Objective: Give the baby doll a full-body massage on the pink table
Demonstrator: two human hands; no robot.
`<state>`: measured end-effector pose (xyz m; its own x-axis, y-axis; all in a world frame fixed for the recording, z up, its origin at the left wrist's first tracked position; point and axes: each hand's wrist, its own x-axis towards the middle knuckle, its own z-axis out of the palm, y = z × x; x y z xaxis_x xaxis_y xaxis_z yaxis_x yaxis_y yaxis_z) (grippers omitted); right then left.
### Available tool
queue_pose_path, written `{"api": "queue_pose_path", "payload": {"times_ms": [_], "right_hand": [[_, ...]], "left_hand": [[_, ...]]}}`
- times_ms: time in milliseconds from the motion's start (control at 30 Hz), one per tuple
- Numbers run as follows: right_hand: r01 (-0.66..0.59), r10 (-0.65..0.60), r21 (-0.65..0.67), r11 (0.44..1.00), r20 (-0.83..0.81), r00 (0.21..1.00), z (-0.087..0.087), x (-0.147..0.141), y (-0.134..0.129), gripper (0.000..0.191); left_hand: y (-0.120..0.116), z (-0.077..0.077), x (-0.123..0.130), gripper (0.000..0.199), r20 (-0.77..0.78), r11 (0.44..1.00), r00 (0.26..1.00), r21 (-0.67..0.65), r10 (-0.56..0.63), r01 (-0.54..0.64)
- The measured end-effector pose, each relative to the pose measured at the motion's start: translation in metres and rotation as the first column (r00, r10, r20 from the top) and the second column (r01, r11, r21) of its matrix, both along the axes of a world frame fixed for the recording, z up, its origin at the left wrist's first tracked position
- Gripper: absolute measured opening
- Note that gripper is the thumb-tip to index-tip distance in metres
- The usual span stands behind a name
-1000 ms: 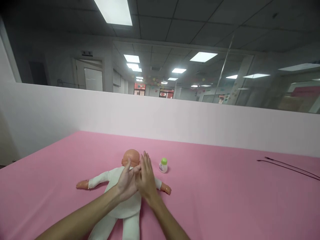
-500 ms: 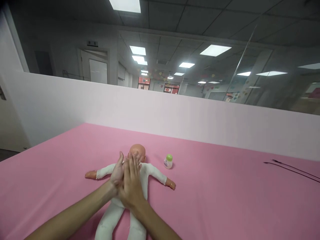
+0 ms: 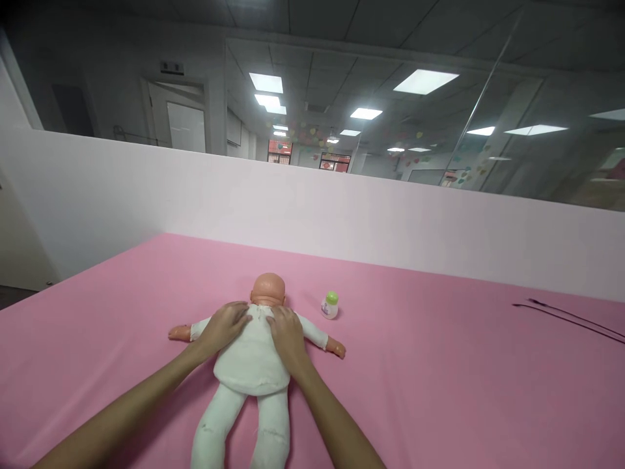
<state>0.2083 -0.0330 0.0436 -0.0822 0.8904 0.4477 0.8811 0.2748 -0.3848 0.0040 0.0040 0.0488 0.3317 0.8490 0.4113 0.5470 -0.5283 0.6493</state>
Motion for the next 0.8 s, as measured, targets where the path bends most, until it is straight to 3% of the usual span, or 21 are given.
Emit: {"api": "queue_pose_path", "payload": {"times_ms": [133,333,533,633,733,800], "right_hand": [[0.151,-0.144,-0.01,0.988,0.234,0.962,-0.01,-0.006,0.006,0.014],[0.193,-0.155,-0.043,0.98,0.44,0.884,-0.016,-0.015,0.012,0.026],[0.183,-0.123,-0.121,0.976,0.391,0.912,-0.004,-0.007,0.006,0.019],[0.171,-0.115,-0.111,0.979,0.391,0.913,0.003,-0.006,-0.008,0.018],[0.104,-0.066,-0.081,0.991,0.378,0.923,0.002,-0.013,-0.02,0.019],[0.072,-0.024,-0.114,0.991,0.38,0.924,-0.001,-0.021,-0.022,0.022]], "left_hand": [[0.008,-0.02,0.008,0.018,-0.241,0.998,0.968,0.04,0.066,-0.058],[0.015,-0.013,0.025,0.022,-0.554,0.997,0.829,0.04,0.082,-0.072],[0.012,0.001,0.021,0.022,-0.578,0.999,0.814,0.03,0.052,-0.042],[-0.002,0.009,0.015,0.02,-0.494,0.997,0.868,0.064,0.058,-0.031],[-0.013,0.009,0.019,0.022,-0.426,0.994,0.905,0.106,0.018,0.031],[-0.015,0.004,0.027,0.025,-0.472,0.995,0.882,0.086,0.002,0.044]]}}
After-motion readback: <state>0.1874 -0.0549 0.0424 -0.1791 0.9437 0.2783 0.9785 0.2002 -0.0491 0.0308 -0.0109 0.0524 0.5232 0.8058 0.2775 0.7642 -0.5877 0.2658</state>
